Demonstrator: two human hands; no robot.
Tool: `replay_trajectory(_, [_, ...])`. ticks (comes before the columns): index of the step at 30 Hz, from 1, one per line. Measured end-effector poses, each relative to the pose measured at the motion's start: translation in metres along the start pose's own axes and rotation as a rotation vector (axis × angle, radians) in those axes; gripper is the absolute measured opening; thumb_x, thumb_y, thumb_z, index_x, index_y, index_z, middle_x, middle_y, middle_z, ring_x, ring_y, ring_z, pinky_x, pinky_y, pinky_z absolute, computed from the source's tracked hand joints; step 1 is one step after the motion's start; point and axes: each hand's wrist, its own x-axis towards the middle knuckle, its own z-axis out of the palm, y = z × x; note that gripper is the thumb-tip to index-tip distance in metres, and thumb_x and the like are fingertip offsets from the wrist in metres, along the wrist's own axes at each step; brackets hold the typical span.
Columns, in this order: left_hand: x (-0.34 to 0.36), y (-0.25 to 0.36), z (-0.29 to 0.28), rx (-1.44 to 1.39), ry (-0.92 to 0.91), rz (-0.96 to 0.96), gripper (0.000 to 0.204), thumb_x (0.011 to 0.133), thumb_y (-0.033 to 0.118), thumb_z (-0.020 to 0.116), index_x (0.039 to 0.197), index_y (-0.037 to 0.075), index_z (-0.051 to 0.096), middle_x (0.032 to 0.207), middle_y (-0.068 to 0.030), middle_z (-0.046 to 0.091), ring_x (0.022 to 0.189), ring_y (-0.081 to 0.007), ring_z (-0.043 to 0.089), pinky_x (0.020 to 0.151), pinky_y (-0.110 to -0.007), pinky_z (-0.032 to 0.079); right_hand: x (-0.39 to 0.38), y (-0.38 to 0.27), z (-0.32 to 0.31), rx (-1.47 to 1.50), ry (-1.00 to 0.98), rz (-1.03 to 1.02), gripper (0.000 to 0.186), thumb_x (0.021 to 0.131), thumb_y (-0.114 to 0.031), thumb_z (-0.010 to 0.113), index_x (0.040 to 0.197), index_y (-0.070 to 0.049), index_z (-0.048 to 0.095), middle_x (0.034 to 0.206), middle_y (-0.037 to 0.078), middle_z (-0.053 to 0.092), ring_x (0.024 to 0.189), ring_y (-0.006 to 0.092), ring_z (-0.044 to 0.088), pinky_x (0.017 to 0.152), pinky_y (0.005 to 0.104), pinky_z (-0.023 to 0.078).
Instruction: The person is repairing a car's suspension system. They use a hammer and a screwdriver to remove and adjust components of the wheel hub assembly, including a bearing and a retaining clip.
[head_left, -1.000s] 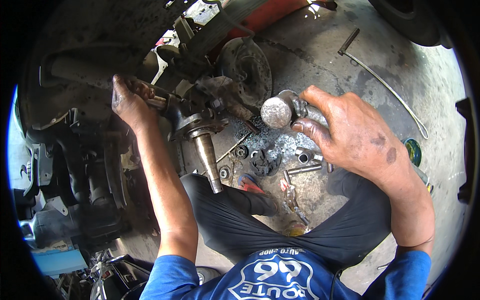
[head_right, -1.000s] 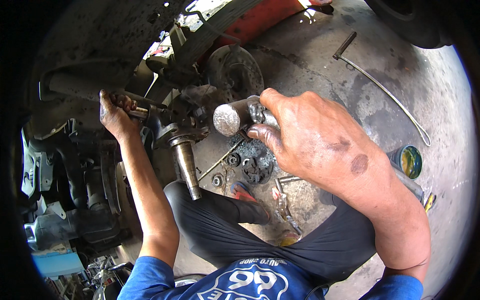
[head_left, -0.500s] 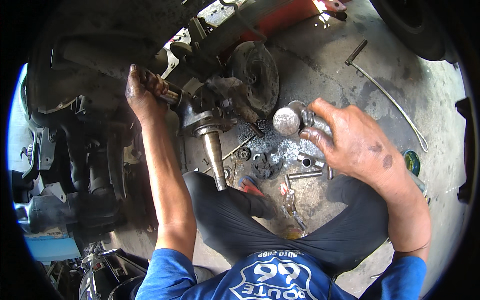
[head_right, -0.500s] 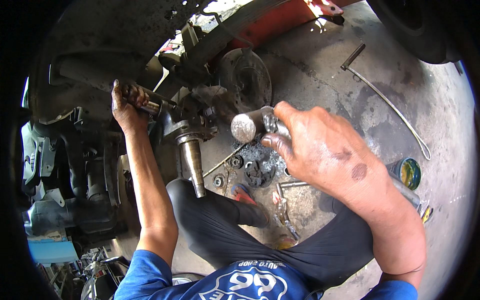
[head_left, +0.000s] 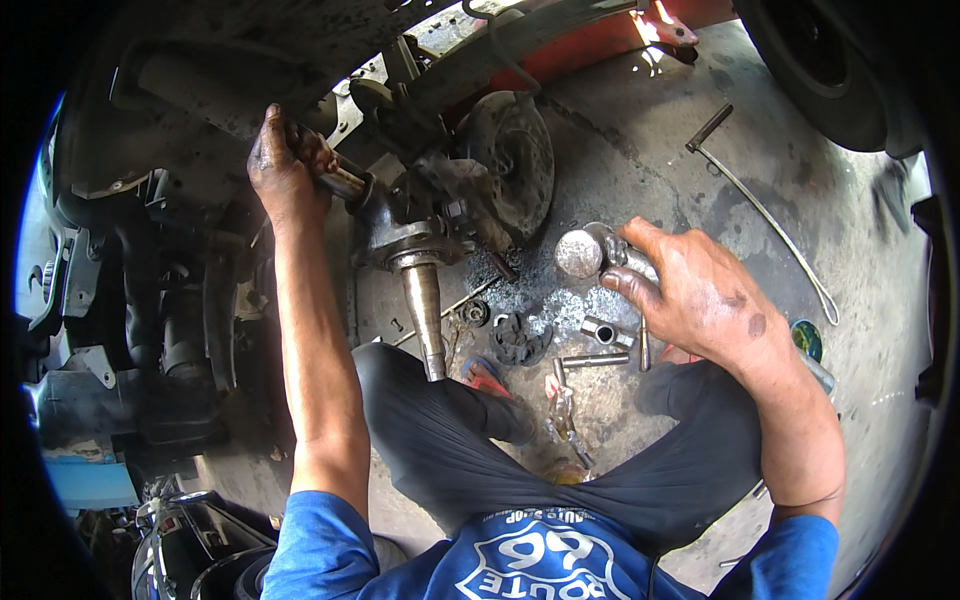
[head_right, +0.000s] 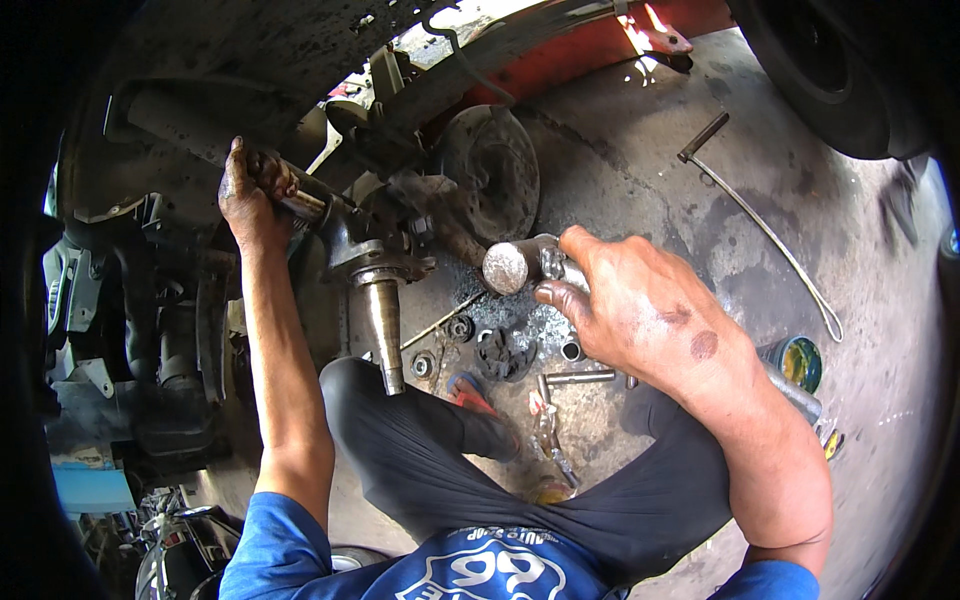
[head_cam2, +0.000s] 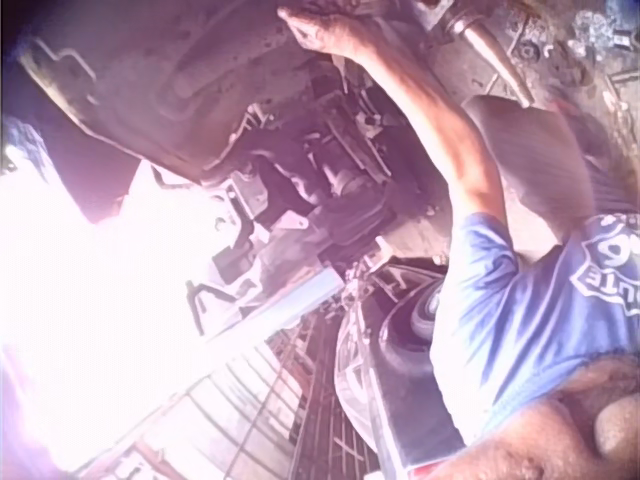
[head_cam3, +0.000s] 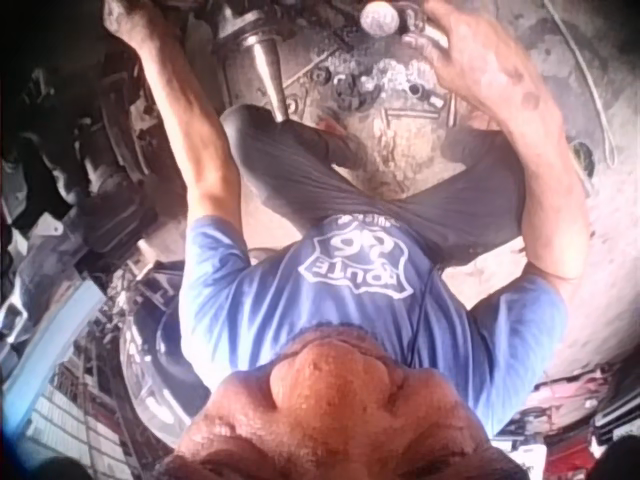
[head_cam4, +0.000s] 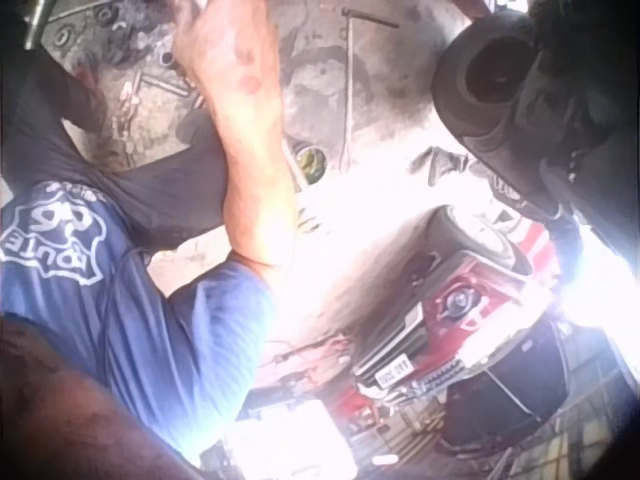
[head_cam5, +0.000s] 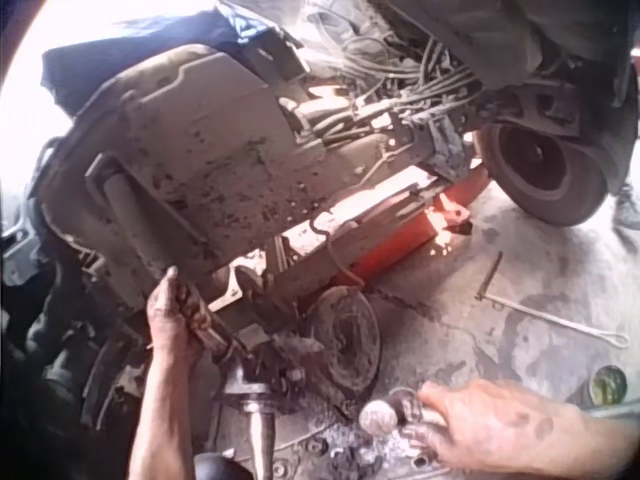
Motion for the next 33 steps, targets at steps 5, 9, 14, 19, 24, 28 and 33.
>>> replay_trajectory(5, [0.003,-0.003,-0.004,-0.013,-0.026,-0.004,0.040,0.102,0.040,0.062,0.076,0.014,0.047,0.058,-0.0011,0.037,0.046,-0.0146,0.038,0.046,-0.031,0.036,0.007,0.000,0.003,0.027,-0.035,0.025,0.033,0.091,-0.025,0.074,0.114,-0.004,0.065,0.083,0.026,0.069,0.087,0.0461,0.068,0.078,0.0518,0.052])
replay_trajectory(9, [0.004,-0.002,-0.009,-0.093,-0.150,-0.021,0.041,0.103,0.041,0.061,0.076,0.014,0.045,0.058,-0.0004,0.037,0.047,-0.0136,0.037,0.048,-0.031,0.037,0.010,0.000,0.004,0.021,-0.037,0.017,0.033,0.092,-0.026,0.074,0.113,-0.004,0.065,0.083,0.026,0.069,0.086,0.0462,0.068,0.078,0.0518,0.052])
replay_trajectory(14, [0.001,-0.004,-0.004,-0.084,-0.107,-0.033,0.042,0.105,0.043,0.057,0.076,0.015,0.043,0.058,0.0004,0.034,0.047,-0.0122,0.035,0.048,-0.030,0.035,0.011,-0.001,0.008,-0.005,-0.075,0.034,0.032,0.093,-0.026,0.072,0.114,-0.003,0.064,0.081,0.026,0.069,0.084,0.0455,0.069,0.078,0.0514,0.053])
replay_trajectory(19, [0.002,-0.003,-0.002,-0.044,-0.044,-0.019,0.042,0.104,0.042,0.058,0.076,0.016,0.042,0.057,0.0007,0.033,0.046,-0.0119,0.034,0.048,-0.030,0.034,0.013,0.000,0.010,-0.027,-0.148,0.044,0.031,0.095,-0.027,0.070,0.112,-0.002,0.063,0.084,0.028,0.069,0.088,0.0467,0.069,0.078,0.0522,0.053])
replay_trajectory(24, [0.000,-0.002,-0.002,-0.071,-0.048,-0.063,0.040,0.104,0.039,0.061,0.076,0.015,0.044,0.058,-0.0002,0.036,0.047,-0.0124,0.036,0.048,-0.031,0.035,0.013,0.001,0.014,0.047,-0.118,0.001,0.033,0.095,-0.029,0.071,0.109,-0.001,0.062,0.085,0.030,0.069,0.089,0.0488,0.068,0.078,0.0532,0.053])
replay_trajectory(28, [0.000,-0.002,0.002,-0.027,-0.005,-0.031,0.039,0.103,0.038,0.063,0.076,0.014,0.046,0.058,0.0000,0.036,0.048,-0.0131,0.038,0.049,-0.031,0.035,0.015,0.004,0.016,-0.060,-0.132,0.041,0.039,0.095,-0.032,0.071,0.116,0.000,0.064,0.091,0.029,0.070,0.094,0.0474,0.069,0.081,0.0523,0.054])
replay_trajectory(33, [-0.001,0.000,0.002,-0.103,-0.014,-0.081,0.041,0.104,0.037,0.063,0.076,0.011,0.048,0.056,-0.0016,0.042,0.044,-0.0137,0.041,0.046,-0.031,0.040,0.022,0.011,0.015,-0.055,-0.121,0.040,0.043,0.097,-0.036,0.069,0.120,0.000,0.064,0.100,0.028,0.071,0.101,0.0461,0.068,0.087,0.0515,0.053])
